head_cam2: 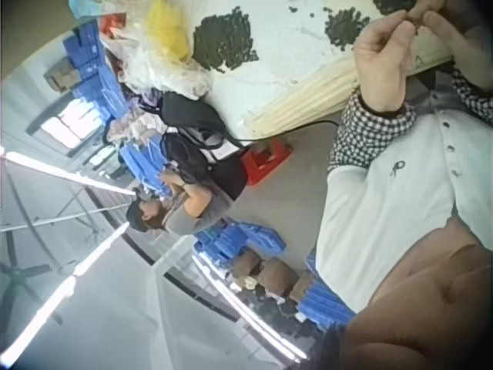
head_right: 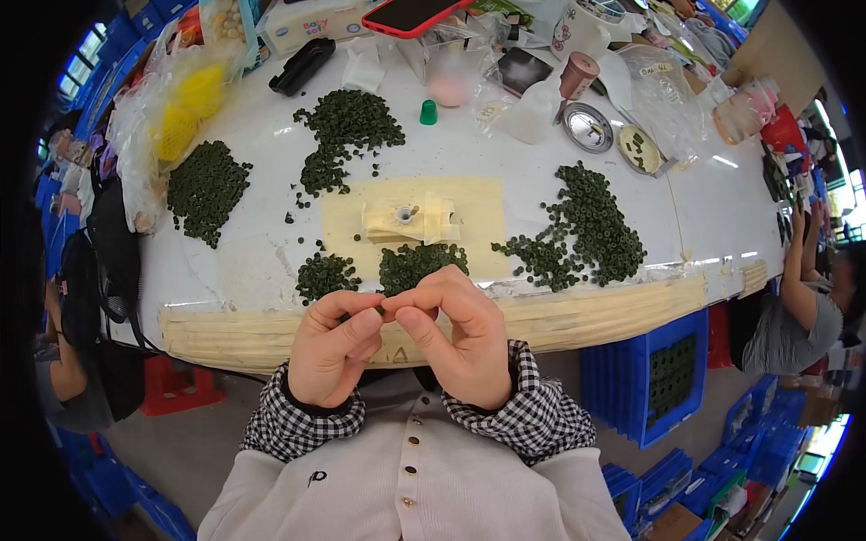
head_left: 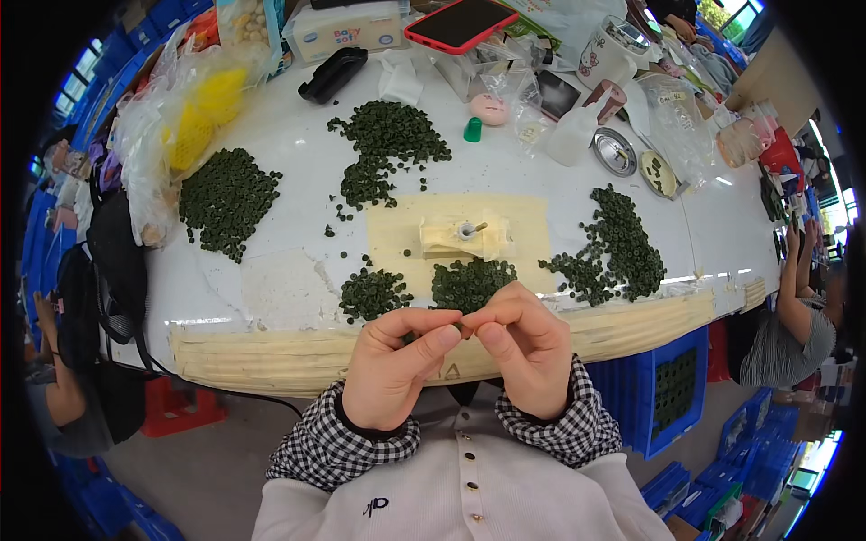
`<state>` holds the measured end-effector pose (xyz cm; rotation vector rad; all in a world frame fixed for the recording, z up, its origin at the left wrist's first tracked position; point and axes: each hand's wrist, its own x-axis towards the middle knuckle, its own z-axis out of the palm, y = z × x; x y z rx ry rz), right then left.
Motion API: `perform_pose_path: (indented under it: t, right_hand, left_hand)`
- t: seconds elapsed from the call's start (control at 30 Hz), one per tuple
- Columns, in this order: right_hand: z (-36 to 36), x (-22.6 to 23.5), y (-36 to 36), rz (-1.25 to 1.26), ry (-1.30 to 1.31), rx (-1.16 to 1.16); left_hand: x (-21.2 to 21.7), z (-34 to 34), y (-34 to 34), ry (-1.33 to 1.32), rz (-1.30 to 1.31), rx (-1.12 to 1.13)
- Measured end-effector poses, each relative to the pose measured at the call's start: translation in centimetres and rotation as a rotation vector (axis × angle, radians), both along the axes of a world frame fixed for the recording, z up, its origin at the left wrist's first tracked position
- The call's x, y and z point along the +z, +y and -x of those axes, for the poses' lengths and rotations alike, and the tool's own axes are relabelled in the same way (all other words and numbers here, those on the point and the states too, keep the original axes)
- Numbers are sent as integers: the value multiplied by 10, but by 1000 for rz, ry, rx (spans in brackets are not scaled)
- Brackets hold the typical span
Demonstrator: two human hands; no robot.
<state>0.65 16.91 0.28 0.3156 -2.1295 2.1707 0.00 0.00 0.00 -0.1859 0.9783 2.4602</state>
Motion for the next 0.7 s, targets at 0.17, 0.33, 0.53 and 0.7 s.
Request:
perform_pose_path:
  t: [0.17,0.33,0.53,0.7]
  right_hand:
    - [3,0,0,-187,225,-66]
    - [6,3,8,-102,119,66]
    - [8,13,13,-190,221,115]
    - [12,23,19,-456,437,74]
  left_hand:
    - [1,1,-4,8,18,-16]
    - [2,3,-9,29,-1,-124]
    - [-1,5,-10,108,56,-192]
    - [4,6,-12,247,299,-245]
